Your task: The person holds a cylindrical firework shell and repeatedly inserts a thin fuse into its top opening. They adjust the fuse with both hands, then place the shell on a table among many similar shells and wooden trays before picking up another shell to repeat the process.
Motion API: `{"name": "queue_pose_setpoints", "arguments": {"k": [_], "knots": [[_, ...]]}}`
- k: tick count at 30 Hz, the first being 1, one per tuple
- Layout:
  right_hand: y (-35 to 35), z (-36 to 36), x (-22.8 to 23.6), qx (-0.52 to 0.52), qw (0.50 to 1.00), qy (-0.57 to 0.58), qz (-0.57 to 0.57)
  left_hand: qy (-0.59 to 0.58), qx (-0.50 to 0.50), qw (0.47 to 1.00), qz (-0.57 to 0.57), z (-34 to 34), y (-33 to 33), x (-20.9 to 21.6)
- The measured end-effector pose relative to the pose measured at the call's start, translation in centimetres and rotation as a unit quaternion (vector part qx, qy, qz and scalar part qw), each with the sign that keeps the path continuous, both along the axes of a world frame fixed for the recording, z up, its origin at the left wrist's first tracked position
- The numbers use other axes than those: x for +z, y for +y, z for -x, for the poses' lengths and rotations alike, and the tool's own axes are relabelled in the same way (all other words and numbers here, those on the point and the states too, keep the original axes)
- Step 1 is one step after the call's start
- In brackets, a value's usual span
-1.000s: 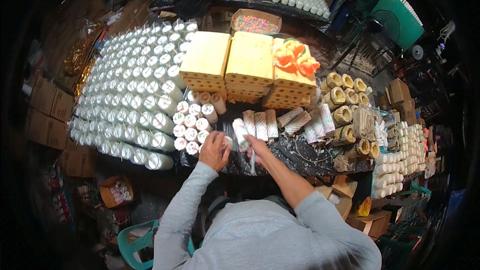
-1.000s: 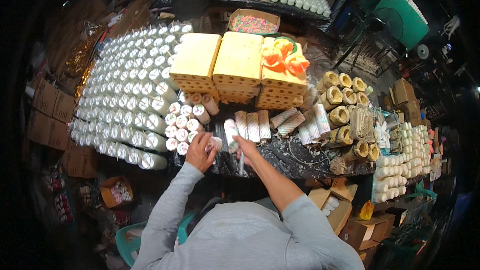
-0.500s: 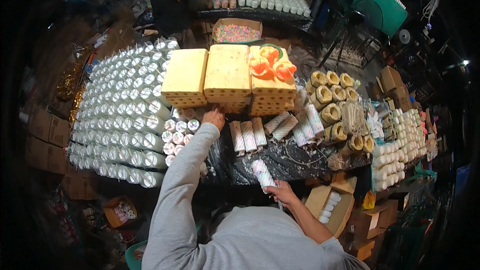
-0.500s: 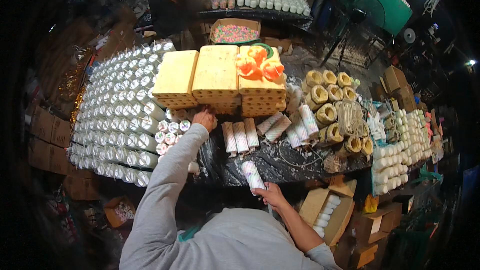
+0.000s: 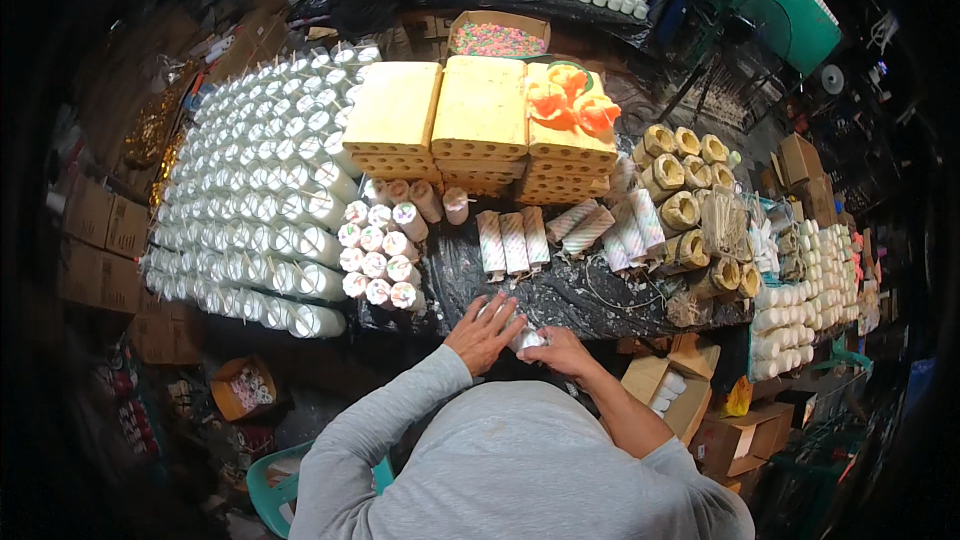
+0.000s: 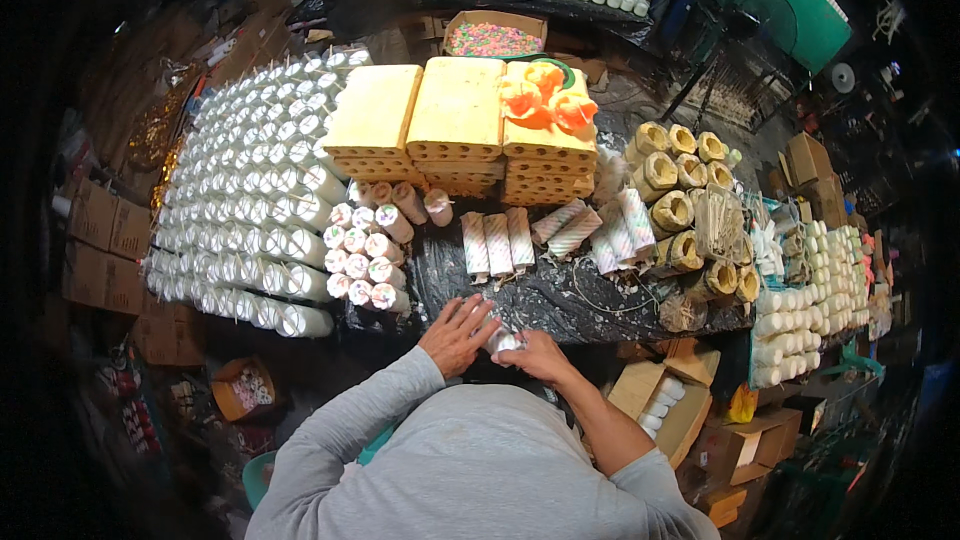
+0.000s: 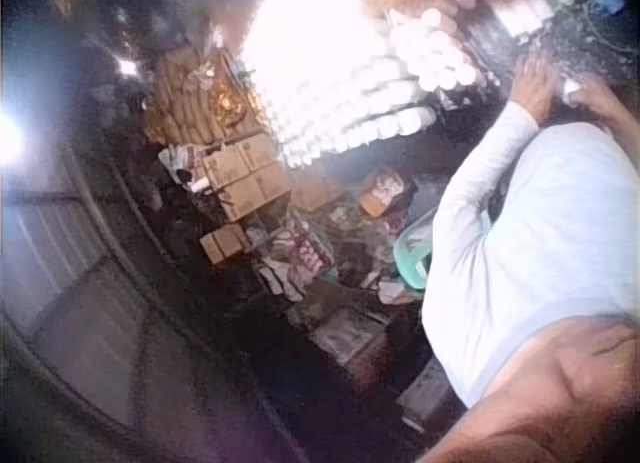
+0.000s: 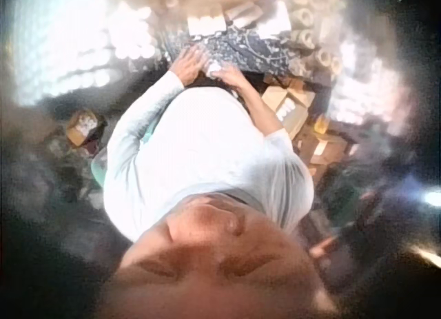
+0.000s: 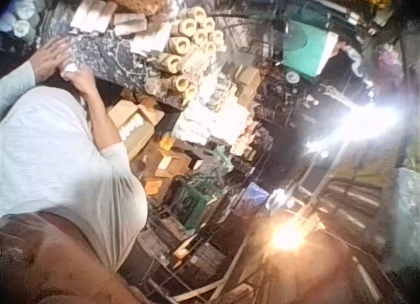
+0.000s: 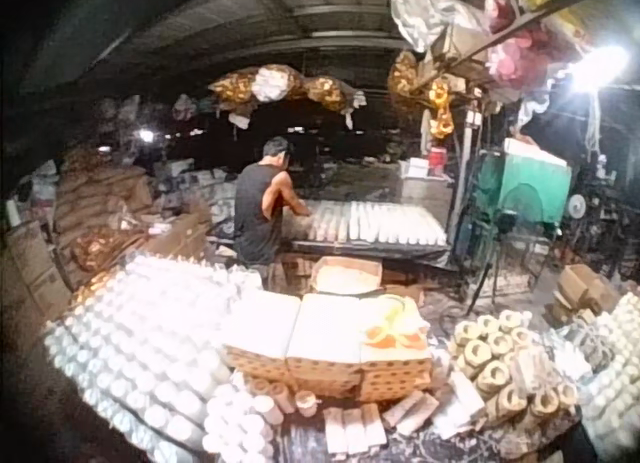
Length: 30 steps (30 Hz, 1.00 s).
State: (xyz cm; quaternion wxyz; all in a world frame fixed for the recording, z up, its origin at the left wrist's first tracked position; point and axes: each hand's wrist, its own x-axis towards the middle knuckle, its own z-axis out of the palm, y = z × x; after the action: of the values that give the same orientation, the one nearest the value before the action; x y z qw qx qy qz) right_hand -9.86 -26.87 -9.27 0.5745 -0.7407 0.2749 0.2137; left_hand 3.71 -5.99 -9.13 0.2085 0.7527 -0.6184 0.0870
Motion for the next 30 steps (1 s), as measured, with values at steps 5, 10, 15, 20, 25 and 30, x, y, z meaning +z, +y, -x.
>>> {"name": "queue_pose_setpoints", "arguments": {"k": [5, 10, 15, 20, 25, 30], "knots": [[0.4, -1.8, 3.3, 0.021, 0.998, -0.056, -0.037, 0.174, 0.021, 0.981, -0.079, 0.3, 0.2, -1.0], [0.2, -2.1, 4.9, -0.161, 0.908, -0.067, -0.380, 0.519, 0.063, 0.834, 0.177, 1.1, 1.4, -0.3], [1.2, -0.1, 4.9, -0.251, 0.860, -0.040, -0.443, 0.920, 0.018, 0.269, 0.284, 1.4, 2.7, 1.4], [2.9, 1.2, 7.4, -0.103, 0.963, -0.242, -0.056, 0.938, 0.006, 0.214, 0.273, 2.3, 2.9, 3.0], [5.2, 1.0, 11.0, 0.141, 0.817, -0.503, 0.246, 0.946, 0.044, 0.205, 0.249, 3.9, 3.3, 3.7], [5.3, -1.1, 11.5, 0.128, 0.780, -0.515, 0.333, 0.964, -0.058, 0.193, 0.170, 4.7, 4.2, 4.0]]}}
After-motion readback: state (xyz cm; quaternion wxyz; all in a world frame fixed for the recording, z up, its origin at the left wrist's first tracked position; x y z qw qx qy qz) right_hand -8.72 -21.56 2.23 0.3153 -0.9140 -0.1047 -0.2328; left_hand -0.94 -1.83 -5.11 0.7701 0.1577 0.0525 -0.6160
